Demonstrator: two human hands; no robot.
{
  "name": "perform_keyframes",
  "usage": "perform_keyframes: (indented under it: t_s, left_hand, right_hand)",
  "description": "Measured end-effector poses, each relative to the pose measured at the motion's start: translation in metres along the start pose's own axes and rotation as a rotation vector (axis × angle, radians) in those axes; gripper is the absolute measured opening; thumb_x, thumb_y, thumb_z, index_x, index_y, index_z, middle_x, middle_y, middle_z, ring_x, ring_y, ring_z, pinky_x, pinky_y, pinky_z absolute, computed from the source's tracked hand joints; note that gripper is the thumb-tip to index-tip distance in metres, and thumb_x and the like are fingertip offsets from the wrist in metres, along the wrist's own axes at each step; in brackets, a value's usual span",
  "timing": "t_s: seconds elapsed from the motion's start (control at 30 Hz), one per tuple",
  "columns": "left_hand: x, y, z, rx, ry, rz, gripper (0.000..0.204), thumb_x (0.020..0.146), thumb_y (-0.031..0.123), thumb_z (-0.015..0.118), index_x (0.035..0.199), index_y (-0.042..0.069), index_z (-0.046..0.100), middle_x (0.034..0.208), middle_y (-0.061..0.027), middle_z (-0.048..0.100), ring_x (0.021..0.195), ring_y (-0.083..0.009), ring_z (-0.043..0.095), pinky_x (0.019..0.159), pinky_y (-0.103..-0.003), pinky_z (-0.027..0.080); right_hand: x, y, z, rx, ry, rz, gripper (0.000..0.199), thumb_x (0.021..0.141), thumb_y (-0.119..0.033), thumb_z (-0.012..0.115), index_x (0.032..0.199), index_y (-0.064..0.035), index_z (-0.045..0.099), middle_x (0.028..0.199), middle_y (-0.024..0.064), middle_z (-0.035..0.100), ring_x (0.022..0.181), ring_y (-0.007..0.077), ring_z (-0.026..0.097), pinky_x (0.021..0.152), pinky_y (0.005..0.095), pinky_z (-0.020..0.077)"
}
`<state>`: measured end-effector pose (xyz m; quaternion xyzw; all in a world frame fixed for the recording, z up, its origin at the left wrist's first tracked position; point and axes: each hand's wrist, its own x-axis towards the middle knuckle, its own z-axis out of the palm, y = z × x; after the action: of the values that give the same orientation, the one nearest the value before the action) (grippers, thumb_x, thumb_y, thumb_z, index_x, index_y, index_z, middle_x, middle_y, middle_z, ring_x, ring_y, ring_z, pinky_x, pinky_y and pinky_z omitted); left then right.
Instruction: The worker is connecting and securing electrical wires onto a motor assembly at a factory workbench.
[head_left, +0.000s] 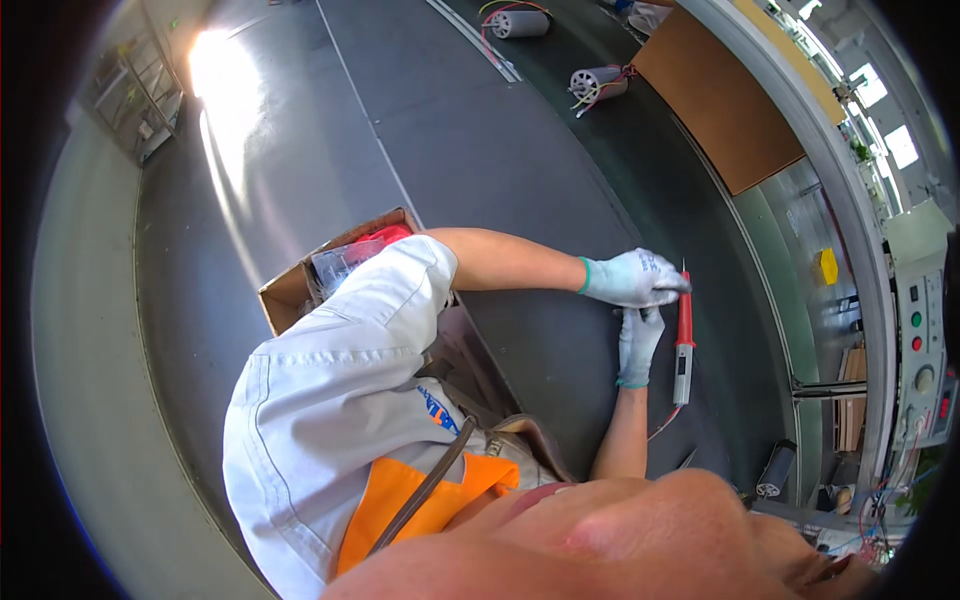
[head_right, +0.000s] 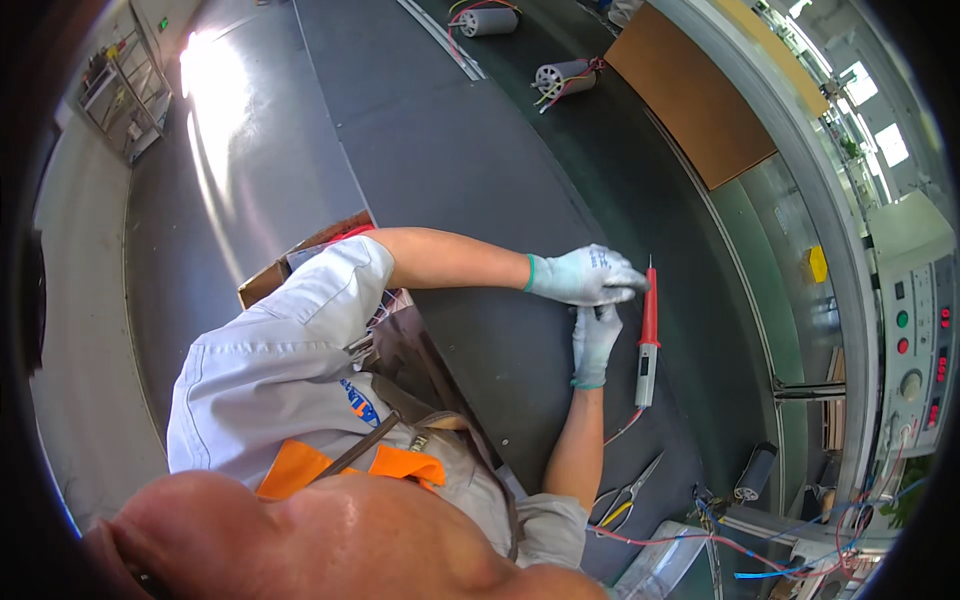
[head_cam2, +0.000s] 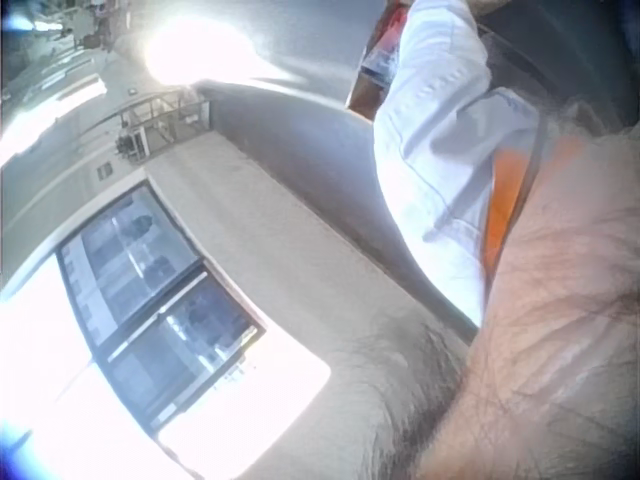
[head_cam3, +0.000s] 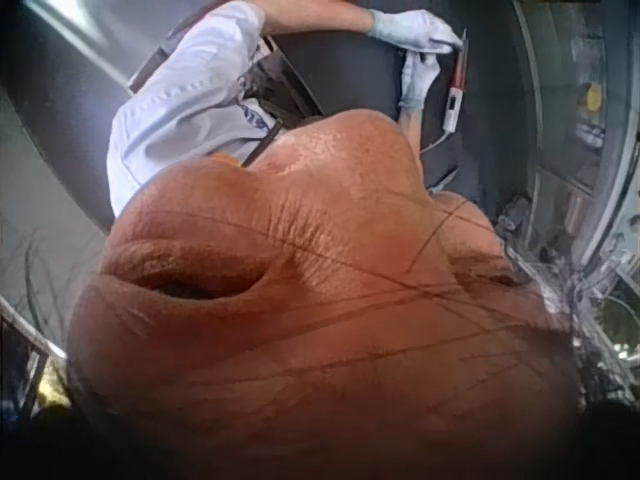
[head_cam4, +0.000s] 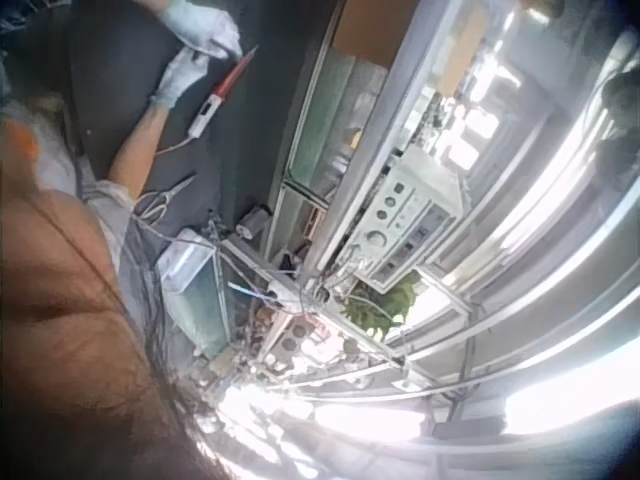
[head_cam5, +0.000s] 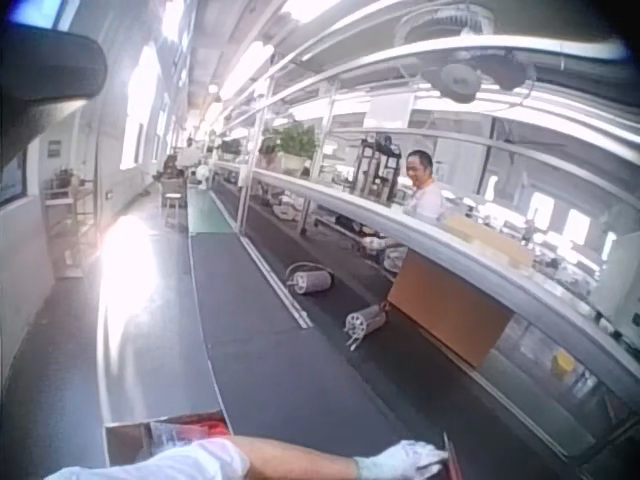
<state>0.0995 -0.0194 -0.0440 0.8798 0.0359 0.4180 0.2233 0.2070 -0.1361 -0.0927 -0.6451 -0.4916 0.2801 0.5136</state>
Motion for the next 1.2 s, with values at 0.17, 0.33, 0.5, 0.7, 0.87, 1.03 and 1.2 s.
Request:
perform_keyframes:
  t_s: [0.17, 0.33, 0.5, 0.7, 0.87, 1.03, 1.2]
  left_hand:
    - [-0.005, -0.017, 0.039, -0.240, -0.026, -0.091, 0.026, 0.098, 0.020, 0.060, 0.121, 0.009, 0.067, 0.112, -0.0109, 0.071, 0.103, -0.0304, 0.068, 0.088, -0.040, 0.056]
    - [-0.002, -0.018, 0.042, -0.344, -0.046, -0.123, 0.027, 0.097, 0.019, 0.060, 0.121, 0.009, 0.066, 0.106, -0.0133, 0.071, 0.099, -0.0327, 0.068, 0.086, -0.042, 0.055]
    - [0.000, -0.022, 0.048, -0.371, 0.018, -0.065, 0.025, 0.094, 0.018, 0.063, 0.117, 0.007, 0.067, 0.091, -0.0127, 0.069, 0.087, -0.0316, 0.068, 0.078, -0.044, 0.055]
    - [0.005, -0.022, 0.045, -0.334, -0.002, -0.079, 0.025, 0.094, 0.023, 0.062, 0.115, 0.010, 0.066, 0.091, -0.0114, 0.069, 0.086, -0.0314, 0.067, 0.077, -0.044, 0.053]
    - [0.006, -0.021, 0.040, -0.254, -0.139, -0.087, 0.030, 0.095, 0.029, 0.061, 0.119, 0.012, 0.064, 0.089, -0.0085, 0.065, 0.088, -0.0286, 0.065, 0.078, -0.043, 0.050]
    - [0.003, -0.020, 0.043, -0.241, -0.127, -0.065, 0.030, 0.096, 0.030, 0.060, 0.120, 0.013, 0.064, 0.088, -0.0074, 0.064, 0.087, -0.0275, 0.064, 0.077, -0.042, 0.049]
    - [0.002, -0.020, 0.045, -0.218, -0.038, -0.004, 0.031, 0.096, 0.031, 0.061, 0.120, 0.012, 0.064, 0.091, -0.0076, 0.065, 0.086, -0.0277, 0.064, 0.076, -0.042, 0.049]
  right_hand:
    - [-0.006, 0.007, 0.004, 0.265, 0.141, 0.088, 0.033, 0.096, -0.001, 0.062, 0.127, 0.0068, 0.058, 0.117, 0.0046, 0.061, 0.105, 0.0119, 0.057, 0.090, 0.0274, 0.0480]
    - [-0.010, -0.010, 0.004, 0.243, 0.204, 0.167, 0.023, 0.096, 0.000, 0.061, 0.118, 0.0075, 0.061, 0.108, 0.0034, 0.063, 0.099, 0.0091, 0.056, 0.085, 0.0256, 0.0486]
    - [-0.010, -0.019, 0.006, 0.044, 0.275, 0.079, 0.017, 0.092, -0.001, 0.064, 0.105, 0.0090, 0.065, 0.092, 0.0025, 0.066, 0.082, 0.0084, 0.054, 0.070, 0.0287, 0.0474]
    - [-0.010, -0.013, 0.001, 0.044, 0.267, 0.165, 0.010, 0.089, 0.001, 0.066, 0.094, 0.0090, 0.067, 0.084, 0.0024, 0.066, 0.077, 0.0082, 0.053, 0.067, 0.0288, 0.0464]
    - [-0.014, -0.013, -0.002, -0.004, 0.244, 0.128, 0.011, 0.089, 0.001, 0.066, 0.097, 0.0086, 0.066, 0.088, 0.0028, 0.065, 0.079, 0.0090, 0.053, 0.068, 0.0281, 0.0460]
    - [-0.023, 0.003, -0.007, 0.027, 0.261, 0.172, 0.015, 0.090, -0.001, 0.067, 0.101, 0.0092, 0.066, 0.092, 0.0035, 0.064, 0.081, 0.0099, 0.054, 0.069, 0.0285, 0.0462]
    - [-0.021, -0.010, 0.001, 0.192, 0.341, 0.305, 0.015, 0.089, -0.002, 0.067, 0.100, 0.0092, 0.066, 0.091, 0.0052, 0.066, 0.080, 0.0106, 0.054, 0.069, 0.0297, 0.0467]
